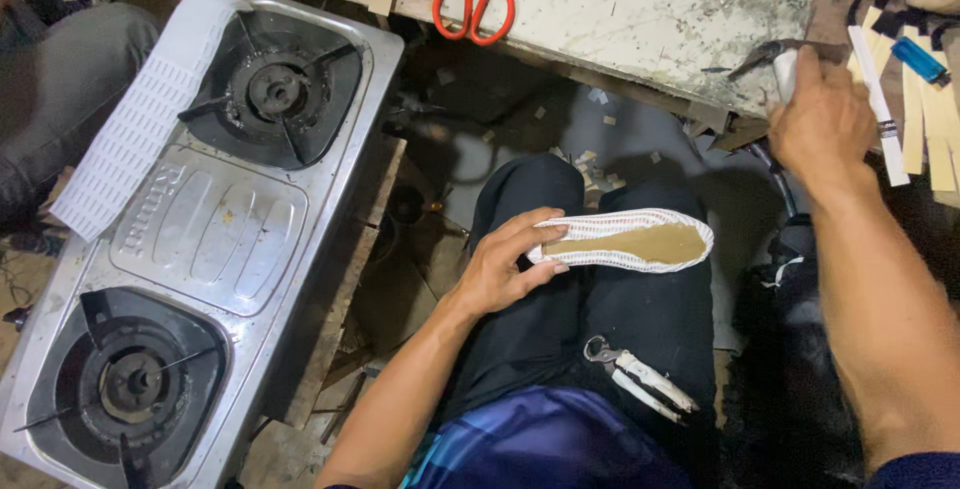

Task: The person sits on the floor holding a woven shoe upper over an insole on their lap. They use pincers to grip and pull the upper's edge, trim excess material with a blade, hammer the sole area, and finally attach and press a strap across the shoe.

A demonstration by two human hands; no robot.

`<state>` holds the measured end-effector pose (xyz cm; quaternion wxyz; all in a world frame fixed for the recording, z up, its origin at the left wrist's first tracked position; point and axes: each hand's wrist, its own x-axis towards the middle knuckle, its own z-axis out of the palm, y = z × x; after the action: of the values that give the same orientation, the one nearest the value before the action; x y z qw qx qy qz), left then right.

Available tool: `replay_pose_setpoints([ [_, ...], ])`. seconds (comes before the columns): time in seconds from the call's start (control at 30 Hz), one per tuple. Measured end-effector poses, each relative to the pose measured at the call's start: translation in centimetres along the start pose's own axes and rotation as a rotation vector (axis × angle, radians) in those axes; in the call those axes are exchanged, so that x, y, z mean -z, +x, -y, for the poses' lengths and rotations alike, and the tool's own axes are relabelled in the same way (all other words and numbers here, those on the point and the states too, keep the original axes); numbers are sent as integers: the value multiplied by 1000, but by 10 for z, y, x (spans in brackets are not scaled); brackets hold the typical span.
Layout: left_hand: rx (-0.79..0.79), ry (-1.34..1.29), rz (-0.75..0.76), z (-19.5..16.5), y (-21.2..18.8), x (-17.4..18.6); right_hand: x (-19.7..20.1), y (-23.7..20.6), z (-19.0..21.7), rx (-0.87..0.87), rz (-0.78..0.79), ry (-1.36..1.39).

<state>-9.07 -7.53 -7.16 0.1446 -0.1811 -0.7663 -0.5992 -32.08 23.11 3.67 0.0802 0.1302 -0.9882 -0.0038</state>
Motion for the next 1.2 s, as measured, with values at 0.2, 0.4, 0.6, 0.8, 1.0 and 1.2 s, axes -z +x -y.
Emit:
replay_pose_setpoints([
  [0.2,39,-23,-33,-2,3,0,27,-19,13,71,-138,300],
  [0.4,64,-21,-41,-2,1,-3,21,-174,67,168,-345,1051],
  [0.6,65,1,-30,-2,1,-5,-19,-211,95,653,-126,218],
  [0.8,122,15,-46,-3,-2,-7,69,-229,111,382,-74,1132],
  [1.0,120,44,-50,-5,-3,-1,45,-193,122,413,84,502],
  [1.2,190,107,-40,-4,3,-8,44,-197,112,286,140,548],
])
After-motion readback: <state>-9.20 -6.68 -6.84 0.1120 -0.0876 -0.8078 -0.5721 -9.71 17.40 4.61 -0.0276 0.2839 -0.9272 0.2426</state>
